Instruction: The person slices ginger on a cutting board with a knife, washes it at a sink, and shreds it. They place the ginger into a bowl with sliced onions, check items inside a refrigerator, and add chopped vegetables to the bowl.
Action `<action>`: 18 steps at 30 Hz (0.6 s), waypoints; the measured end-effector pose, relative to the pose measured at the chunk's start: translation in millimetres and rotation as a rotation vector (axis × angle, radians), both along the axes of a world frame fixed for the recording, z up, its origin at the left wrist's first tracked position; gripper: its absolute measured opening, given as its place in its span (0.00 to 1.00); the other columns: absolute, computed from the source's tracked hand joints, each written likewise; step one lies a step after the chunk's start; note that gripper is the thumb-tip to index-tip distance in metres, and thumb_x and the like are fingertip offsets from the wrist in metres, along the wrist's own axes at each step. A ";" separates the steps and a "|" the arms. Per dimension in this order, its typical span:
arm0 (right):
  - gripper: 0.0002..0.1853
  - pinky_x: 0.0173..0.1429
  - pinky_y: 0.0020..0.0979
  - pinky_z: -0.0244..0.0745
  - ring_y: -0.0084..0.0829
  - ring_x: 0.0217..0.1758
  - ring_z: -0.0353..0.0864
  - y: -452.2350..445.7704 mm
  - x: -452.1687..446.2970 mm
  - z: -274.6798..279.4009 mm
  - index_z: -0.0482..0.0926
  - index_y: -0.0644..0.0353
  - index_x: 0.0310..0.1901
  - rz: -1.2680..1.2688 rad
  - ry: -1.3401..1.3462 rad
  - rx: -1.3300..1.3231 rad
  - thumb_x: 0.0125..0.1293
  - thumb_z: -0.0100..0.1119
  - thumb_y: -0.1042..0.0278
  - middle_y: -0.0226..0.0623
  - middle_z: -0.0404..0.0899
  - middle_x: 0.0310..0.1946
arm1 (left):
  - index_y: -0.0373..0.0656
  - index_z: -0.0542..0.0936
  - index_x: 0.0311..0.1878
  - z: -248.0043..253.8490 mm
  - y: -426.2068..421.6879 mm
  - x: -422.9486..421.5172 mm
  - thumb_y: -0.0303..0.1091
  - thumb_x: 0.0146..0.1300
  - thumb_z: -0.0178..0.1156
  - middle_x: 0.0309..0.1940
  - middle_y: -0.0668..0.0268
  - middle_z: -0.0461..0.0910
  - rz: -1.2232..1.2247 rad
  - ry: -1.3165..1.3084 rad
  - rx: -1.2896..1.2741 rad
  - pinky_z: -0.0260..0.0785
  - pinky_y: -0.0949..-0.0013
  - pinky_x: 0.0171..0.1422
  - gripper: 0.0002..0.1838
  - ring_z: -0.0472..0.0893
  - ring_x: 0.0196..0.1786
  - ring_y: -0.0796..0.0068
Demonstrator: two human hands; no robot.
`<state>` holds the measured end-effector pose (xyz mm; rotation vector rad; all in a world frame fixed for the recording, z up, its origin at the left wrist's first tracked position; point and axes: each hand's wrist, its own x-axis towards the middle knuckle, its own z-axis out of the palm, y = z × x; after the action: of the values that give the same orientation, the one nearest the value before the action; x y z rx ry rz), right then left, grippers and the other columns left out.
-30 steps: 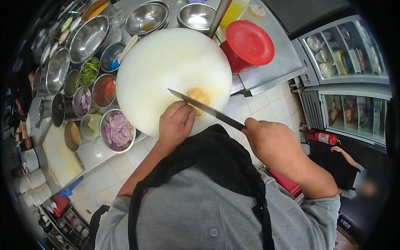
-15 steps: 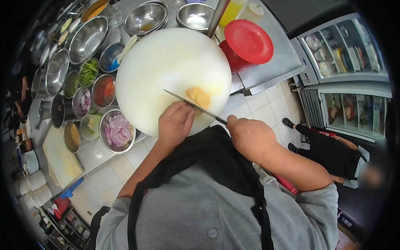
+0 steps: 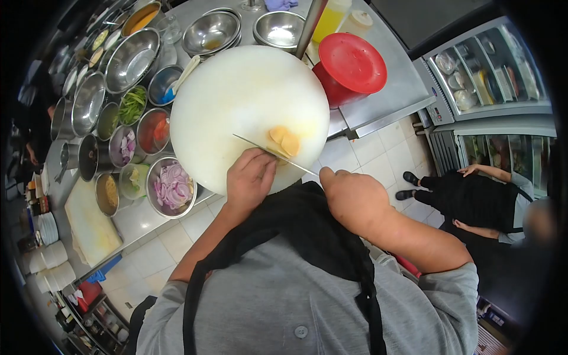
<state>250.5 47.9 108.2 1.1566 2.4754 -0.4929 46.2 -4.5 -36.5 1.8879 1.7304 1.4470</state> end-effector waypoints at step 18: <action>0.05 0.35 0.44 0.80 0.47 0.32 0.85 -1.3 5.3 -5.7 0.71 0.61 0.40 -0.039 0.047 0.017 0.66 0.49 0.72 0.46 0.82 0.30 | 0.43 0.82 0.42 66.5 23.2 -21.1 0.30 0.44 0.68 0.53 0.58 0.76 -0.195 0.347 -0.111 0.63 0.46 0.67 0.17 0.72 0.64 0.46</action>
<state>255.8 46.6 102.5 1.2156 2.5056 -0.5174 25.1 18.7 30.1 2.2754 1.6615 0.9792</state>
